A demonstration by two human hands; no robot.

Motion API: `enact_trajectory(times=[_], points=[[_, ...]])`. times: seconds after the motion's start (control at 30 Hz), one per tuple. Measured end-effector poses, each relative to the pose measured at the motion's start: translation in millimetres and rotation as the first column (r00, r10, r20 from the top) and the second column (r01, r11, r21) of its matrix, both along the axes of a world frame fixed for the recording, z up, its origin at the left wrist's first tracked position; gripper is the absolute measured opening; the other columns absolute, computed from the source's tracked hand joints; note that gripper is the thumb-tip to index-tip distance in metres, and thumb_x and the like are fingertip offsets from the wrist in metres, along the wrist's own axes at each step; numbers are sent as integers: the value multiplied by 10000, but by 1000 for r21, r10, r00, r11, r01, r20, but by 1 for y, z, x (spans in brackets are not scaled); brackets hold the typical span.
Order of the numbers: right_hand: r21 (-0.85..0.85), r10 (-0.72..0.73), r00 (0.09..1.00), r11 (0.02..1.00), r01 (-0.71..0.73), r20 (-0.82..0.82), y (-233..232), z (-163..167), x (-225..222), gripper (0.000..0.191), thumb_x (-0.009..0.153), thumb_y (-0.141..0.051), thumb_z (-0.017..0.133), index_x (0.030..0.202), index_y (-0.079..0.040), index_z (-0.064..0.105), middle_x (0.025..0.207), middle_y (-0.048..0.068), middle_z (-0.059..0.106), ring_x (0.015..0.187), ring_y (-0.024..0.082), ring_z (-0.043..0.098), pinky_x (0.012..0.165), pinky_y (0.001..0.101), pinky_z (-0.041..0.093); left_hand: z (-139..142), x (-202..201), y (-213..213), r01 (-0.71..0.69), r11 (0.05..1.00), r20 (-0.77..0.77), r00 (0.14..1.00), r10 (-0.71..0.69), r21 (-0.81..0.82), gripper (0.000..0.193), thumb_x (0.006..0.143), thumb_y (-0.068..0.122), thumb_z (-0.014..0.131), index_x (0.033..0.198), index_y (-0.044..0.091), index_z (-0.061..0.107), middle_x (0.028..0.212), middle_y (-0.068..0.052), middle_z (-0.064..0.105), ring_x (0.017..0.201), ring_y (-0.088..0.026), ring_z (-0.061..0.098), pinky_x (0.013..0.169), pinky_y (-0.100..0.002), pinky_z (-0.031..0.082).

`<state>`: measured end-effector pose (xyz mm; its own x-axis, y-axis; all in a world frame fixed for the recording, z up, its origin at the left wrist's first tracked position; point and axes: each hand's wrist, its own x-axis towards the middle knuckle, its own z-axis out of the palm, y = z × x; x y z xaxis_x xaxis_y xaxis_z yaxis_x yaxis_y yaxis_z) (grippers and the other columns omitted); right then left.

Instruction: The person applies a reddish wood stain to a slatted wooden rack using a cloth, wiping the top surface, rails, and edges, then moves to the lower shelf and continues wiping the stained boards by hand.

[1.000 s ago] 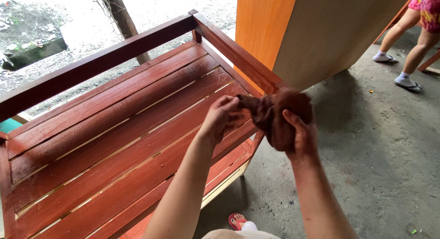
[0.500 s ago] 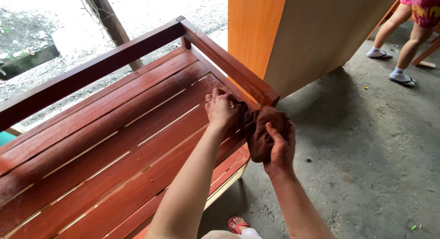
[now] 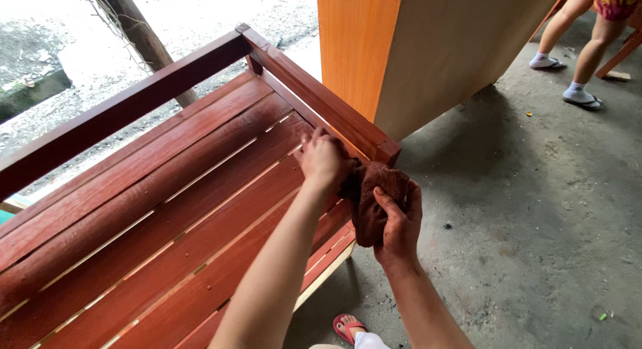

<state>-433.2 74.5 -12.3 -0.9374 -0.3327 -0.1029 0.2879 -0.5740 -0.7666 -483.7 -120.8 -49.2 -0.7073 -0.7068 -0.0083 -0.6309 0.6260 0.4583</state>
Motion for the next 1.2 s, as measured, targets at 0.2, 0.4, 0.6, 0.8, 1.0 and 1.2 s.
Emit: enact_trajectory(times=[0.2, 0.4, 0.6, 0.8, 1.0, 1.2], points=[[-16, 35, 998, 999, -35, -44, 8, -6, -4, 371, 888, 12, 666, 1190, -128, 502, 1159, 65, 605, 1060, 203, 635, 892, 360, 575, 20, 10, -23, -56, 998, 39, 998, 55, 34, 382, 774, 314, 828, 1134, 232, 730, 1613, 12, 377, 1523, -301, 286, 1188, -588, 241], [2, 17, 999, 1000, -17, -39, 5, -10, -3, 331, 908, 13, 672, 1175, -91, 508, 1157, 70, 606, 1049, 196, 617, 903, 359, 568, 11, 7, -19, -82, 996, -21, 996, 81, -28, 358, 756, 347, 834, 1085, 233, 752, 1560, 52, 451, 1453, -293, 380, 1166, -625, 255], [53, 25, 997, 998, -22, -67, 2, -8, -7, 367, 877, 14, 672, 1179, -104, 500, 1159, 64, 595, 1066, 195, 623, 912, 349, 559, 29, 11, 12, 35, 998, 21, 999, -34, -48, 408, 726, 392, 854, 1089, 230, 763, 1443, 32, 532, 1414, -331, 395, 1102, -682, 270], [117, 31, 988, 993, -14, -153, 19, -13, -4, 441, 838, 1, 702, 1241, -102, 554, 1190, 71, 601, 1096, 200, 612, 930, 337, 534, 38, 52, 42, 17, 1000, -142, 990, -17, -3, 199, 719, 345, 836, 898, 258, 827, 1202, 15, 609, 1272, -272, 504, 1025, -512, 343], [-21, 5, 1000, 1000, -5, -21, 53, -20, -2, 420, 797, -63, 641, 1213, -61, 585, 1166, 108, 648, 1076, 260, 660, 943, 391, 563, 56, 98, 54, -104, 990, -94, 989, 113, 95, 281, 715, 444, 859, 870, 217, 807, 1181, -23, 562, 1225, -280, 463, 985, -485, 313], [4, 40, 859, 999, -44, -510, 36, 4, -4, 432, 912, -41, 665, 1338, -4, 607, 1200, 101, 615, 1173, 202, 613, 1046, 346, 515, 76, 121, 57, -110, 983, -286, 947, 148, 146, 219, 766, 423, 814, 863, 227, 805, 1164, -17, 584, 1196, -280, 486, 958, -503, 307]])
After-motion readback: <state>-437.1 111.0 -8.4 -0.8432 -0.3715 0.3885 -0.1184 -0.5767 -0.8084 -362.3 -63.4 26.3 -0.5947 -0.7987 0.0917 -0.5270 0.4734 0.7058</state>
